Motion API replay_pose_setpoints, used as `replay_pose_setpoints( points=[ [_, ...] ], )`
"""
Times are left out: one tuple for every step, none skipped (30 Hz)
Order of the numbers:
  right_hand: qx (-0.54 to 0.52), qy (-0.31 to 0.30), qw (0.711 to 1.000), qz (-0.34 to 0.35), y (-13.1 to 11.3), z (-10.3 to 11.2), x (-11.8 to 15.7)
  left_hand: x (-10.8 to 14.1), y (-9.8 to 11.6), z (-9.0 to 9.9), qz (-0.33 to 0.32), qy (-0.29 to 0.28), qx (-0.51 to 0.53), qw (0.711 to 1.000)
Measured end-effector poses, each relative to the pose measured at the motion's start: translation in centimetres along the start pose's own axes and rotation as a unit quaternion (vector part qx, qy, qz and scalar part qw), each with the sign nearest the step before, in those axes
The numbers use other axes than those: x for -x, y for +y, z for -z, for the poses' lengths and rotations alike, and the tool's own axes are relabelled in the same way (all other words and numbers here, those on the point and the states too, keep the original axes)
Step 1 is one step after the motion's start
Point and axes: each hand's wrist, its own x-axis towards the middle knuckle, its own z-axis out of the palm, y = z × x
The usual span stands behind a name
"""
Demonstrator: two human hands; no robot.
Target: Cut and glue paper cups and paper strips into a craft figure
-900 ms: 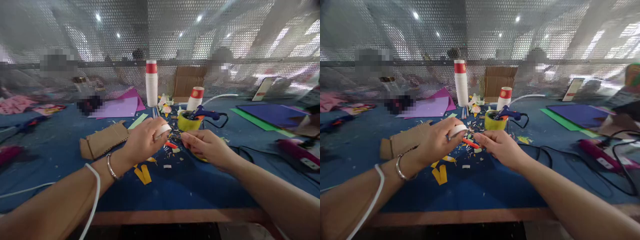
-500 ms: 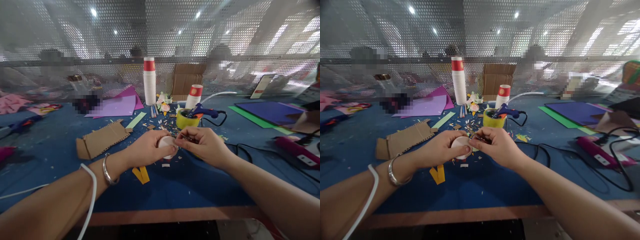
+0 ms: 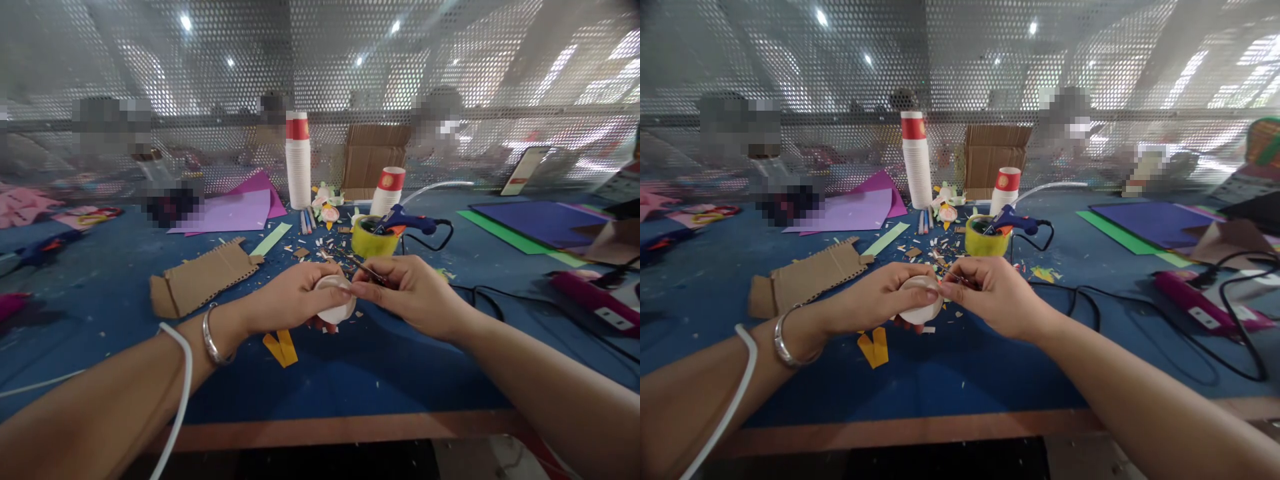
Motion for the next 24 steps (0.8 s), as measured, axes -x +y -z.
replay_pose_setpoints(
  points=[
    [-0.006,-0.003,1.000,0.001,-0.07,0.03,0.02,0.01,-0.03,0.06,-0.003,-0.005,-0.003,1.000],
    [-0.013,-0.006,1.000,0.003,-0.14,0.07,0.03,0.02,-0.06,0.13,-0.007,-0.009,-0.009,1.000],
    [-0.021,-0.008,1.000,0.005,-0.21,0.10,0.04,0.03,-0.06,0.19,-0.014,-0.012,-0.018,1.000],
    [-0.028,-0.010,1.000,0.008,-0.28,0.13,0.04,0.05,-0.05,0.24,-0.023,-0.013,-0.031,0.999],
    [-0.032,-0.012,0.999,0.012,-0.35,0.16,0.04,0.07,-0.04,0.29,-0.031,-0.013,-0.043,0.999],
    [-0.037,-0.014,0.999,0.015,-0.42,0.18,0.04,0.09,-0.02,0.33,-0.039,-0.015,-0.052,0.998],
    [-0.042,-0.015,0.999,0.018,-0.48,0.20,0.04,0.11,-0.01,0.37,-0.043,-0.018,-0.056,0.997],
    [-0.048,-0.016,0.999,0.017,-0.52,0.23,0.04,0.12,-0.02,0.41,-0.043,-0.024,-0.055,0.997],
    [-0.054,-0.018,0.998,0.014,-0.56,0.25,0.04,0.12,-0.04,0.44,-0.041,-0.030,-0.051,0.997],
    [-0.059,-0.019,0.998,0.009,-0.59,0.27,0.04,0.11,-0.09,0.46,-0.040,-0.035,-0.046,0.998],
    [-0.062,-0.020,0.998,0.003,-0.62,0.29,0.04,0.08,-0.15,0.49,-0.040,-0.037,-0.042,0.998],
    [-0.066,-0.018,0.998,-0.001,-0.65,0.31,0.04,0.04,-0.23,0.51,-0.042,-0.036,-0.038,0.998],
    [-0.068,-0.016,0.998,-0.003,-0.68,0.33,0.04,-0.01,-0.32,0.52,-0.044,-0.034,-0.035,0.998],
    [-0.069,-0.012,0.998,-0.001,-0.72,0.35,0.04,-0.07,-0.42,0.54,-0.047,-0.032,-0.030,0.998],
    [-0.071,-0.009,0.997,0.000,-0.75,0.35,0.04,-0.12,-0.52,0.56,-0.048,-0.031,-0.023,0.998],
    [-0.072,-0.008,0.997,0.002,-0.80,0.34,0.05,-0.16,-0.61,0.57,-0.048,-0.032,-0.015,0.998],
    [-0.074,-0.007,0.997,0.002,-0.84,0.32,0.05,-0.19,-0.68,0.58,-0.047,-0.033,-0.009,0.998],
    [-0.075,-0.009,0.997,0.001,-0.87,0.29,0.06,-0.22,-0.74,0.58,-0.044,-0.033,-0.005,0.998],
    [-0.076,-0.009,0.997,-0.001,-0.89,0.26,0.06,-0.23,-0.78,0.58,-0.044,-0.031,-0.002,0.999],
    [-0.077,-0.008,0.997,-0.001,-0.90,0.21,0.05,-0.24,-0.79,0.57,-0.045,-0.026,-0.001,0.999],
    [-0.077,-0.004,0.997,0.001,-0.89,0.17,0.04,-0.25,-0.78,0.54,-0.047,-0.018,-0.004,0.999],
    [-0.076,0.002,0.997,0.007,-0.85,0.13,0.02,-0.26,-0.75,0.51,-0.049,-0.007,-0.007,0.999],
    [-0.072,0.011,0.997,0.015,-0.80,0.09,0.00,-0.27,-0.71,0.48,-0.052,0.003,-0.008,0.999],
    [-0.064,0.022,0.997,0.024,-0.71,0.08,-0.03,-0.29,-0.66,0.44,-0.057,0.014,-0.006,0.998]
  ],
)
